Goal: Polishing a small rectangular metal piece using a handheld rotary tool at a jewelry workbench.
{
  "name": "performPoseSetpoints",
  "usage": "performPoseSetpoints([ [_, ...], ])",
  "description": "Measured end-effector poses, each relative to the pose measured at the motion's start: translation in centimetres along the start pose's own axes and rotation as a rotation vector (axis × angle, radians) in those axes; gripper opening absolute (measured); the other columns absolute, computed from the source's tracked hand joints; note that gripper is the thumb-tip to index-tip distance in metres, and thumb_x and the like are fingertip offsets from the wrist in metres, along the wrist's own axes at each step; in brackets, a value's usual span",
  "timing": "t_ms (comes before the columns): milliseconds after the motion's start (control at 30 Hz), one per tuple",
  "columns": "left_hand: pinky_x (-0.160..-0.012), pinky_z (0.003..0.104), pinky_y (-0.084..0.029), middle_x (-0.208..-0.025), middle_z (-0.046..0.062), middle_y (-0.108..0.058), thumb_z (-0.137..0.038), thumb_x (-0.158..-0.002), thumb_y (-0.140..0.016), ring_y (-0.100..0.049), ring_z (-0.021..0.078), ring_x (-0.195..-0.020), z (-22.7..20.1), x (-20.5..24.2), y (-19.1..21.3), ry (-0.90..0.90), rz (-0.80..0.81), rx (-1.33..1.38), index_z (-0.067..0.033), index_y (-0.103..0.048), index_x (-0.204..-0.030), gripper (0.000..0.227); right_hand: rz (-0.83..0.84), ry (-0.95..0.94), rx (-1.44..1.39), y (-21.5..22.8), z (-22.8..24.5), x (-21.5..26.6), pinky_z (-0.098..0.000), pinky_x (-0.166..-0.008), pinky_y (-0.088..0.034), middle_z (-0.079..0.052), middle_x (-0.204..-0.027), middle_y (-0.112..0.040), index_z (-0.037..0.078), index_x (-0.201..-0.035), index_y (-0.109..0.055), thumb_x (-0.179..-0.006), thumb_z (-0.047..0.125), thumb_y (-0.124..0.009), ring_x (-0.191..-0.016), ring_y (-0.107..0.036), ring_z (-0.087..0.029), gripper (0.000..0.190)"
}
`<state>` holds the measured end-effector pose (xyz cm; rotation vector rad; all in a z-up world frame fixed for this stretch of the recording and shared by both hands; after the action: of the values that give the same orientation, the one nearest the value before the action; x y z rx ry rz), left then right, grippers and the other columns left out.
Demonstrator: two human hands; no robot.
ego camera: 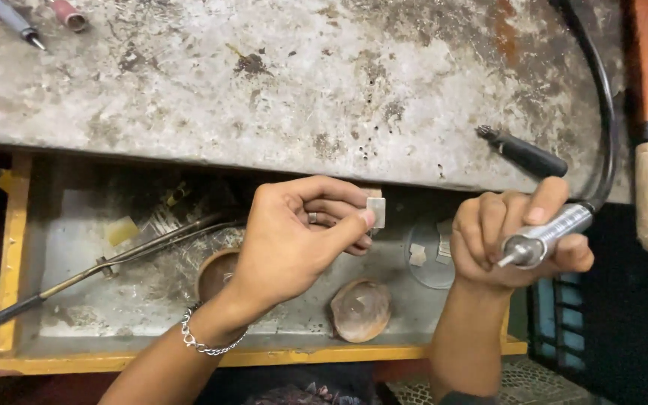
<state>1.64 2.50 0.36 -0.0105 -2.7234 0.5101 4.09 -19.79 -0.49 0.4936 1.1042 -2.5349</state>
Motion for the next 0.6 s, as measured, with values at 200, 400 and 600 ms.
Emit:
performPoseSetpoints([
  [200, -0.052, 0.022, -0.066, -0.069, 0.016, -0.080, 0.000, -0.078, -0.080, -0.076, 0.0153, -0.054, 0.4, -0.8, -0.2, 0.041, -0.015, 0.002, 0.0056, -0.079, -0.088, 0.011, -0.180, 0.024, 0.571, 1.7, -1.7, 1.2, -0.0270, -0.039, -0.040, -0.005, -0.063, -0.059, 0.011, -0.086, -0.060, -0.086, 0.025, -0.067, -0.044, -0.048, -0.015, 0.015],
  [400, -0.051, 0.018, -0.062, -0.075, 0.014, -0.084, -0.001, -0.076, -0.081, -0.078, 0.0140, -0.055, 0.8, -1.6, 0.3, 0.135, -0.016, -0.020, 0.0042, -0.083, -0.092, 0.017, -0.378, 0.137, 0.884, -0.4, -3.3, 0.7, -0.0275, -0.031, -0.032, -0.006, -0.057, -0.043, 0.010, -0.085, -0.053, -0.089, 0.031, -0.060, -0.033, -0.037, -0.016, 0.023],
  [600, -0.051, 0.015, -0.061, -0.073, 0.014, -0.083, -0.001, -0.077, -0.081, -0.079, 0.0138, -0.058, 1.0, -1.7, 0.6, 0.148, -0.001, 0.031, 0.0046, -0.083, -0.092, 0.017, -0.347, 0.168, 0.987, -0.2, -3.5, 0.8, -0.0279, -0.032, -0.028, -0.004, -0.056, -0.041, 0.011, -0.088, -0.051, -0.094, 0.041, -0.063, -0.033, -0.038, -0.015, 0.033],
])
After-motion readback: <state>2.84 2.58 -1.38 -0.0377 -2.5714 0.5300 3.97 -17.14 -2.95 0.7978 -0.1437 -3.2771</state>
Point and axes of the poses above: each hand's wrist, its own x-axis away from the middle knuckle, its own y-axis out of the back of the hand, z = x × y, the point moved 2 cm from there along -x, towards the middle knuckle
